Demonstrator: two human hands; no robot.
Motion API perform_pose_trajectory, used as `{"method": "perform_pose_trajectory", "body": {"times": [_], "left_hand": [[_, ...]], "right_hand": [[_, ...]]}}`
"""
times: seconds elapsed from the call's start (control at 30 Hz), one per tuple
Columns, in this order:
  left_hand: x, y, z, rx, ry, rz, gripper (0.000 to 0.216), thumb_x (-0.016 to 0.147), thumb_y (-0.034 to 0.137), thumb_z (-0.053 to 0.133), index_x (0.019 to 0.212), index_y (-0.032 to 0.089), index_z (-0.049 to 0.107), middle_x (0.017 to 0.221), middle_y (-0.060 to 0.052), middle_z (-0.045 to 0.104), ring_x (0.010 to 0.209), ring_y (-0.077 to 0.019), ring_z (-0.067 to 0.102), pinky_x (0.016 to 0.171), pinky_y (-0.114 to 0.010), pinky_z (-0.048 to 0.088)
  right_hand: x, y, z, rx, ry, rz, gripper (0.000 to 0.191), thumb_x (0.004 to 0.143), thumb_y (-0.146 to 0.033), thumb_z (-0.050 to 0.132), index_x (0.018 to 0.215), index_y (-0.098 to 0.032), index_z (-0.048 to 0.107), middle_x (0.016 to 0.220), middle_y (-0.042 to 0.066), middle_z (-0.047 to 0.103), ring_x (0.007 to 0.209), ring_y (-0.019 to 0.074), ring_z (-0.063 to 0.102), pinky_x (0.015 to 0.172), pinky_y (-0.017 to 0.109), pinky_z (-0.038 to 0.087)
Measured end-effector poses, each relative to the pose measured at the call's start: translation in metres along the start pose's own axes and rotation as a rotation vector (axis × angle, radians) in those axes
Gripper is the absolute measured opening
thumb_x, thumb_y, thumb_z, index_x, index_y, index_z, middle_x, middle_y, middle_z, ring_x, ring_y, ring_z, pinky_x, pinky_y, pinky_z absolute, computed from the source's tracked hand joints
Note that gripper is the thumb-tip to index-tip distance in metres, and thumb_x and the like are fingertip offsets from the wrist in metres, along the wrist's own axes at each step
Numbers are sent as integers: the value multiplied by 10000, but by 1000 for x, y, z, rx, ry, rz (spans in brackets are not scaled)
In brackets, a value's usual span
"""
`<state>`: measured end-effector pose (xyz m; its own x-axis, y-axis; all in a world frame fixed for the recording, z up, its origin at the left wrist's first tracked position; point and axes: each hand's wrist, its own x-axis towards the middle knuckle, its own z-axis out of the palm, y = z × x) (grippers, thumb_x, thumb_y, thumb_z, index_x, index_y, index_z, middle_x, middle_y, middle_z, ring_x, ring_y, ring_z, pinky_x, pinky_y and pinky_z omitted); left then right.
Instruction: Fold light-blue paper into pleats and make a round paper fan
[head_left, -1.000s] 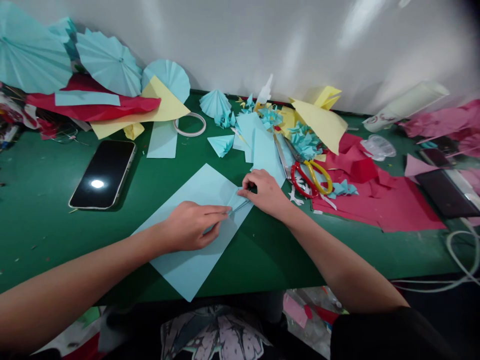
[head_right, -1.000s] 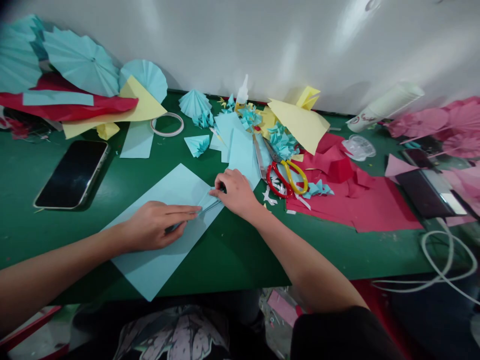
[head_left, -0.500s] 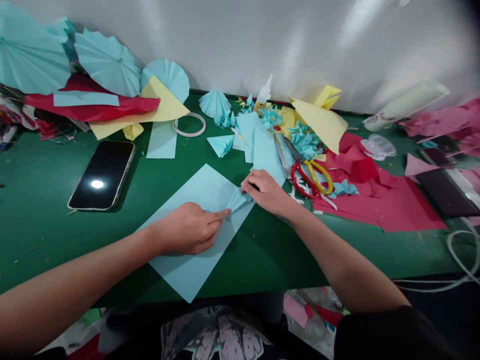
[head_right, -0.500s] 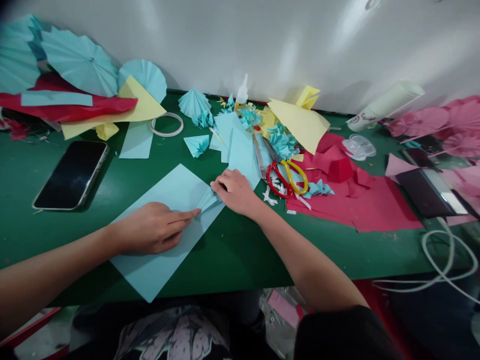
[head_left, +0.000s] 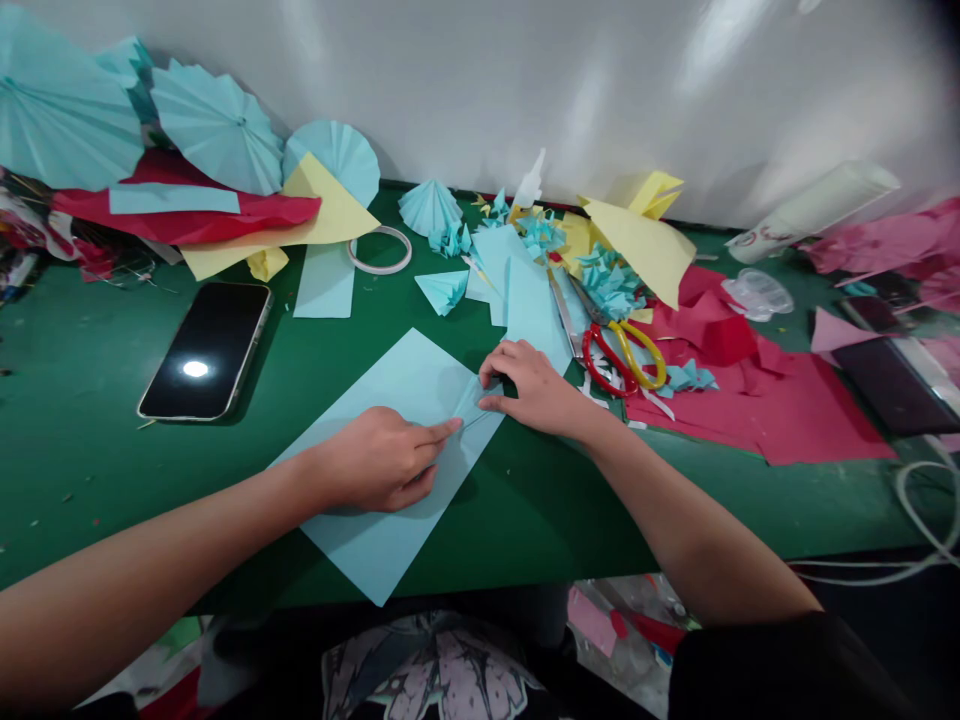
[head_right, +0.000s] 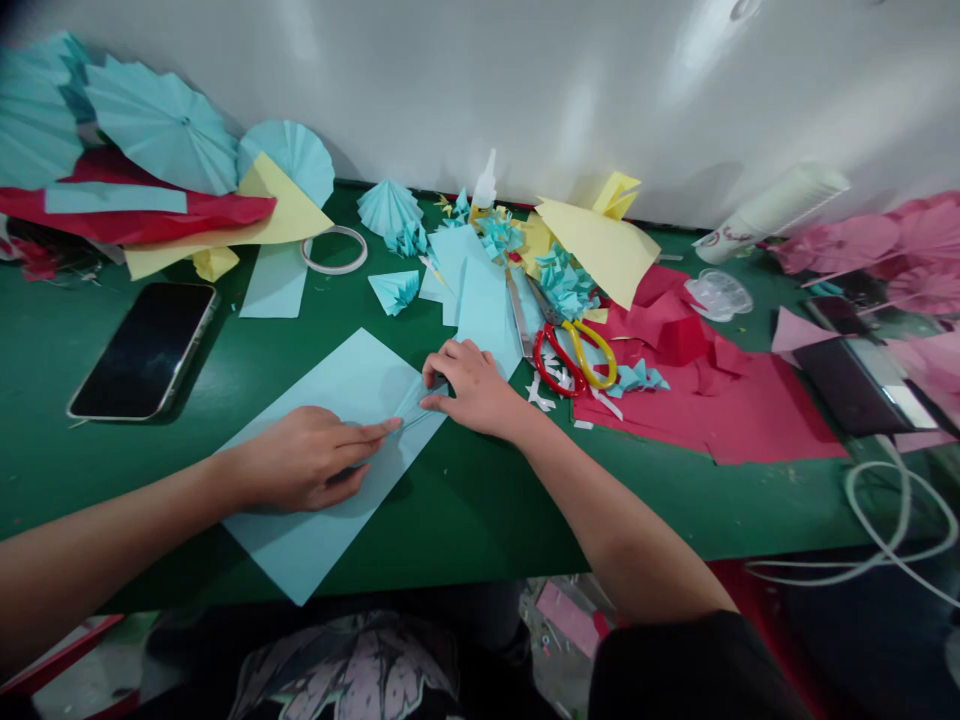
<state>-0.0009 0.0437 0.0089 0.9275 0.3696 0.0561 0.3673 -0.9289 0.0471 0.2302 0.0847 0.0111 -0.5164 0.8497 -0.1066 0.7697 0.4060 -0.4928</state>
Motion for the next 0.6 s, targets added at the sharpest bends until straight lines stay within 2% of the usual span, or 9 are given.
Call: {"method": "perform_pose_trajectory", "body": {"times": [0.17, 0.27, 0.47, 0.6], "left_hand": [[-1, -2, 4, 65, 131, 76, 258, 838, 154, 403, 849, 102, 655, 1175, -131, 611, 546, -119, 590, 440, -268, 416], [0, -3, 5, 66, 200, 51, 260, 841, 135, 386, 849, 113, 646, 1130, -122, 638, 505, -101, 555, 427, -259, 402], [1, -4, 8, 62, 253, -7, 253, 858, 169, 385, 992, 135, 596, 1109, -83, 653, 470, -94, 535, 451, -267, 421], [1, -5, 8, 73, 235, -21, 271, 849, 174, 392, 1061, 168, 561, 1102, -67, 655, 478, -93, 542, 459, -255, 417]], "right_hand": [[-2, 2, -7, -6, 3, -246, 277, 750, -429, 628, 898, -215, 530, 987, 58, 511, 959, 214, 449, 834, 365, 325], [-1, 3, -9, -80, 8, -369, 216, 790, -389, 594, 929, -225, 570, 1044, 68, 528, 1006, 220, 446, 842, 368, 319], [0, 8, -5, -133, 16, -478, 195, 840, -373, 535, 909, -213, 622, 989, 56, 610, 1012, 202, 487, 846, 362, 320], [0, 9, -4, -148, 48, -509, 233, 873, -367, 481, 895, -202, 644, 931, 63, 635, 986, 203, 498, 825, 366, 329]]}}
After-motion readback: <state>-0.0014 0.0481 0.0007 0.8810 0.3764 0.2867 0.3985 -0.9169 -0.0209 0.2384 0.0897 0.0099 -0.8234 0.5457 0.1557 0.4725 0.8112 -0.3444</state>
